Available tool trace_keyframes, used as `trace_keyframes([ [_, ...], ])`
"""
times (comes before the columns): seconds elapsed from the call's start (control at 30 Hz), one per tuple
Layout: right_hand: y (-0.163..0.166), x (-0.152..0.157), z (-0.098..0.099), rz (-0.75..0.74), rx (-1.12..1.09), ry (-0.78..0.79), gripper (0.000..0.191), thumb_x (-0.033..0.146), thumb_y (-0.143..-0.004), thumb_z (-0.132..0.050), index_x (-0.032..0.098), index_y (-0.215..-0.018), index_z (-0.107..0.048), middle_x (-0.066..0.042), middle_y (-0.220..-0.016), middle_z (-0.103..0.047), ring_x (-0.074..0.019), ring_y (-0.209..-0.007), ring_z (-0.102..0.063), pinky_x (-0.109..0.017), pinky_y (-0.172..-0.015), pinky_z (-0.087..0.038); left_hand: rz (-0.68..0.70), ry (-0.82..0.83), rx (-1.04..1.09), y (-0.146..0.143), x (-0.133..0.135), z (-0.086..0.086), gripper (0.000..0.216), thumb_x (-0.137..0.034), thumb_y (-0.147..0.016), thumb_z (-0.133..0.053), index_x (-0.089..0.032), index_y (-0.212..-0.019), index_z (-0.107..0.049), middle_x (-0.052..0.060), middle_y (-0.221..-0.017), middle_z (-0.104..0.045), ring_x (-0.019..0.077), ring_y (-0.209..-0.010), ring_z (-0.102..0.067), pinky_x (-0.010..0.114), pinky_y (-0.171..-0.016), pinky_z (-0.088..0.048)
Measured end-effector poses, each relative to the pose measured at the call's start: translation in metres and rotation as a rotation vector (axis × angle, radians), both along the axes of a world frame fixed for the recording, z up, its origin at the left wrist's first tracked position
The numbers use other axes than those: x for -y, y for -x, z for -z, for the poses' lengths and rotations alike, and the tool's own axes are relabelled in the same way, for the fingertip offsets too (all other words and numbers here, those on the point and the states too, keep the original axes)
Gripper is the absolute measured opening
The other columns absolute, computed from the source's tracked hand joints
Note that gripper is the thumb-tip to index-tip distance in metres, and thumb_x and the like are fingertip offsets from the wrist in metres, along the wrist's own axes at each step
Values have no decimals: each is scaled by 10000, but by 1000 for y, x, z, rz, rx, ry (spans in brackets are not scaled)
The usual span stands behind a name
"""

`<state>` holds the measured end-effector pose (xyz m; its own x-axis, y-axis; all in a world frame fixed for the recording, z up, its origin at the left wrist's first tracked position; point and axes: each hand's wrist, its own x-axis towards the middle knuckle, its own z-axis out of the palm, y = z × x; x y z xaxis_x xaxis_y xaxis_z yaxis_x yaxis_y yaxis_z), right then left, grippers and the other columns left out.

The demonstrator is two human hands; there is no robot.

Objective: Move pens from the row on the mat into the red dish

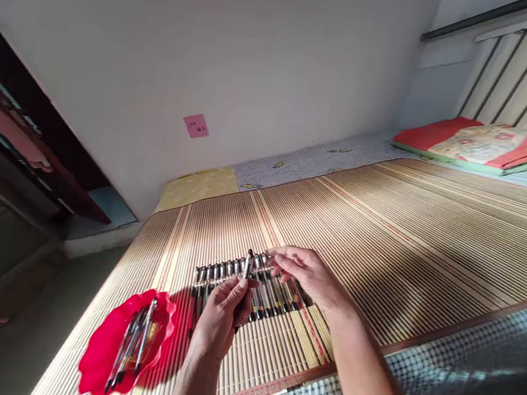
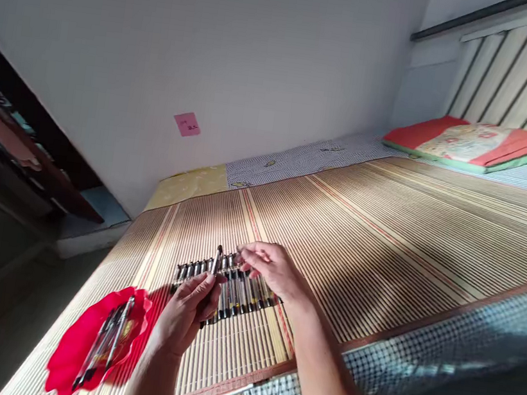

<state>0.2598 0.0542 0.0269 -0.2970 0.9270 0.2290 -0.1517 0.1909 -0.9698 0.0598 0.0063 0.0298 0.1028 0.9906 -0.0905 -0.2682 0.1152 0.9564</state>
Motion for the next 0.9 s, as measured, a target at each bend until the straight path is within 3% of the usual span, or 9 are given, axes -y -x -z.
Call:
trace_keyframes([
  [0.17, 6, 2, -3, -28, -42, 37, 347, 503, -865, -790, 175, -843, -681, -8, -796, -661, -132, -735, -616, -279, -711, -500, 104, -22, 7, -28, -9, 6, 528, -596, -710, -901, -150, -785, -629, -40, -572, -524, 38, -448, -345, 191, -443, -208],
  [0.33, 10, 3, 0, 29, -21, 66, 384, 519, -824, -824, 176, -780, -658, 7, -761, -614, -130, -717, -551, -300, -725, -456, 78, -92, -29, -36, -3, 13, 472, -582, -843, -812, -189, -829, -551, -61, -550, -560, 46, -418, -380, 179, -438, -250],
  [0.43, 6, 4, 2, 68, -77, 124, 375, 529, -829, -826, 180, -801, -692, -18, -808, -655, -152, -754, -600, -331, -777, -493, 101, -45, -3, -35, 5, 17, 442, -567, -869, -791, -185, -864, -568, -65, -552, -558, 38, -400, -330, 174, -409, -216],
  [0.53, -19, -2, 7, 254, -251, 202, 328, 519, -845, -824, 203, -890, -747, -45, -906, -715, -173, -811, -658, -363, -818, -543, 163, 107, 43, -30, 11, 27, 459, -572, -831, -824, -173, -862, -600, -59, -572, -548, 34, -411, -274, 170, -378, -145],
  [0.67, -65, -18, 20, 650, -516, 132, 401, 497, -671, -954, 207, -837, -734, -38, -882, -737, -182, -837, -694, -337, -776, -566, 105, 158, 127, -12, 8, 35, 454, -515, -775, -895, -154, -844, -628, -54, -597, -543, 26, -445, -279, 153, -397, -181],
  [0.8, -81, -30, 36, 681, -317, 116, 469, 502, -650, -957, 187, -919, -738, -50, -879, -756, -179, -777, -716, -318, -710, -581, -58, 86, 214, 5, -5, 30, 470, -478, -709, -948, -139, -864, -661, -46, -619, -562, 32, -460, -359, 156, -429, -275],
  [0.9, -76, -47, 42, 674, 64, 129, 318, 406, -804, -854, 179, -982, -721, -65, -909, -766, -173, -776, -728, -275, -650, -574, -135, 69, 245, 12, -10, 25, 514, -462, -619, -994, -139, -836, -658, -50, -594, -551, 36, -447, -368, 163, -424, -282],
])
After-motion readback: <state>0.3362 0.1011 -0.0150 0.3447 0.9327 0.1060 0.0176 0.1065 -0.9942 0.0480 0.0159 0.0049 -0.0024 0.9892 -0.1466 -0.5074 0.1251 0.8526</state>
